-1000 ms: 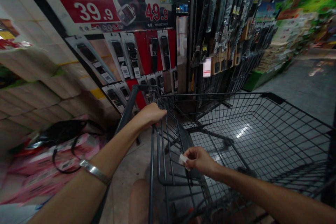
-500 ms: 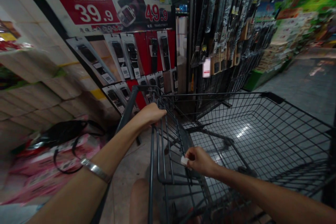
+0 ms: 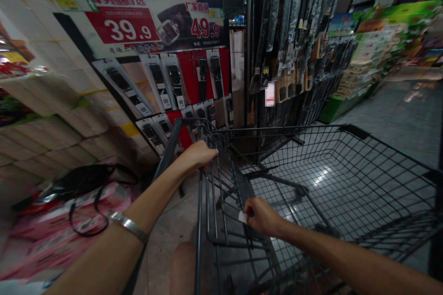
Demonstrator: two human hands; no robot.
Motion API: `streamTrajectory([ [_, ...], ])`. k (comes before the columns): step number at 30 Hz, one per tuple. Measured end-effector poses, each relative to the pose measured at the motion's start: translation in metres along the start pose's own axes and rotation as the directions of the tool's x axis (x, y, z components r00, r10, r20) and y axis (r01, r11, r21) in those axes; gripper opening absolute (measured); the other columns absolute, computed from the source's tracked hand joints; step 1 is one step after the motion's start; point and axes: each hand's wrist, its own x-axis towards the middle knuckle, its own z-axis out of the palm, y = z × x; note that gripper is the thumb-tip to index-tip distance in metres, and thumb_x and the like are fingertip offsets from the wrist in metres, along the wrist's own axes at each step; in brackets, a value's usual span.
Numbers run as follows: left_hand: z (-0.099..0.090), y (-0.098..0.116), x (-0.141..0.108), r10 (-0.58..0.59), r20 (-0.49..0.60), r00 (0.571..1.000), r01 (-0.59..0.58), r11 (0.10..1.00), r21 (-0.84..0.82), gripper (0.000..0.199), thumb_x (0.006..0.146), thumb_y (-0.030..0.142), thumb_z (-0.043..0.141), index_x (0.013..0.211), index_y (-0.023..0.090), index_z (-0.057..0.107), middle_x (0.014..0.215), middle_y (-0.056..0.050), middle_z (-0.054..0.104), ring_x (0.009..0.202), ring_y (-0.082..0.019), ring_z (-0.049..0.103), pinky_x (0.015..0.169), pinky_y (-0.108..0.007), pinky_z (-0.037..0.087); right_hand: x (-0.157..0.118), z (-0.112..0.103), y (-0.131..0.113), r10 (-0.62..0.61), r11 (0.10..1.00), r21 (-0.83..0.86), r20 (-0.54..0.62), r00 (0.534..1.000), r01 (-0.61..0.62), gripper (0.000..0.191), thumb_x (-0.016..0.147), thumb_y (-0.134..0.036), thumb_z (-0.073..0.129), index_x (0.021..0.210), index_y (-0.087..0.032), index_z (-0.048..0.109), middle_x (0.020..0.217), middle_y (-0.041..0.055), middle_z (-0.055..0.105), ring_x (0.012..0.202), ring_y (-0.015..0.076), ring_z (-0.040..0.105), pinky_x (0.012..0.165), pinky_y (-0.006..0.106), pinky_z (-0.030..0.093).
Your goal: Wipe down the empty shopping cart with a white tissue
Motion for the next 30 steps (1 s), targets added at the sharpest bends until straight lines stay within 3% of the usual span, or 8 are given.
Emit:
streamTrajectory([
  [7,0.0,0.0,-0.001,0.009,-0.007,1.0,-0.01,1.0,-0.011,0.024,0.078,0.032,0.048,0.072,0.012,0.061,0.051,-0.006,0.059,0.047,-0.017,0.057,0.043,-0.023,0.039,-0.004,-0.01,-0.005,-0.007,0.983,-0.184,0.047,0.999,0.015,0.016,0.063,-0.003,0.052,0.067,-0.015,0.061,0.071,0.0051,0.066,0.066,0.014,0.056,0.052,0.022,0.027],
  [11,0.001,0.0,0.0,-0.004,-0.006,1.0,0.004,1.0,-0.012,0.026,0.078,0.032,0.048,0.074,0.011,0.062,0.055,-0.007,0.061,0.049,-0.017,0.058,0.044,-0.023,0.039,-0.001,-0.016,0.004,0.037,0.975,-0.219,-0.001,0.999,-0.036,0.013,0.065,-0.004,0.053,0.068,-0.014,0.061,0.074,0.0055,0.066,0.069,0.0142,0.056,0.054,0.023,0.027],
  [20,-0.001,0.001,-0.003,-0.02,-0.002,1.0,0.02,1.0,-0.01,0.026,0.078,0.032,0.05,0.082,0.01,0.063,0.063,-0.008,0.065,0.048,-0.015,0.058,0.042,-0.022,0.037,0.005,0.005,0.013,0.118,0.972,0.207,-0.038,0.992,-0.108,0.009,0.058,-0.006,0.057,0.061,-0.015,0.055,0.058,-0.0028,0.057,0.058,0.0106,0.052,0.05,0.02,0.032],
  [25,-0.001,0.001,-0.004,-0.007,0.003,1.0,0.007,1.0,0.006,0.027,0.078,0.032,0.05,0.082,0.009,0.064,0.065,-0.009,0.065,0.048,-0.016,0.057,0.041,-0.022,0.036,0.005,0.004,0.002,0.178,0.789,0.591,0.046,0.983,-0.17,0.008,0.056,-0.01,0.057,0.06,-0.016,0.052,0.055,-0.004,0.057,0.054,0.0108,0.054,0.051,0.021,0.04],
  [30,-0.001,0.001,-0.004,-0.007,-0.007,1.0,0.007,1.0,-0.005,0.029,0.077,0.033,0.05,0.082,0.009,0.065,0.065,-0.01,0.066,0.048,-0.016,0.058,0.043,-0.023,0.037,0.005,-0.004,-0.019,0.121,0.607,0.786,0.054,0.991,-0.117,0.016,0.051,-0.013,0.062,0.066,-0.016,0.056,0.057,-0.0039,0.058,0.052,0.0105,0.053,0.051,0.022,0.042],
])
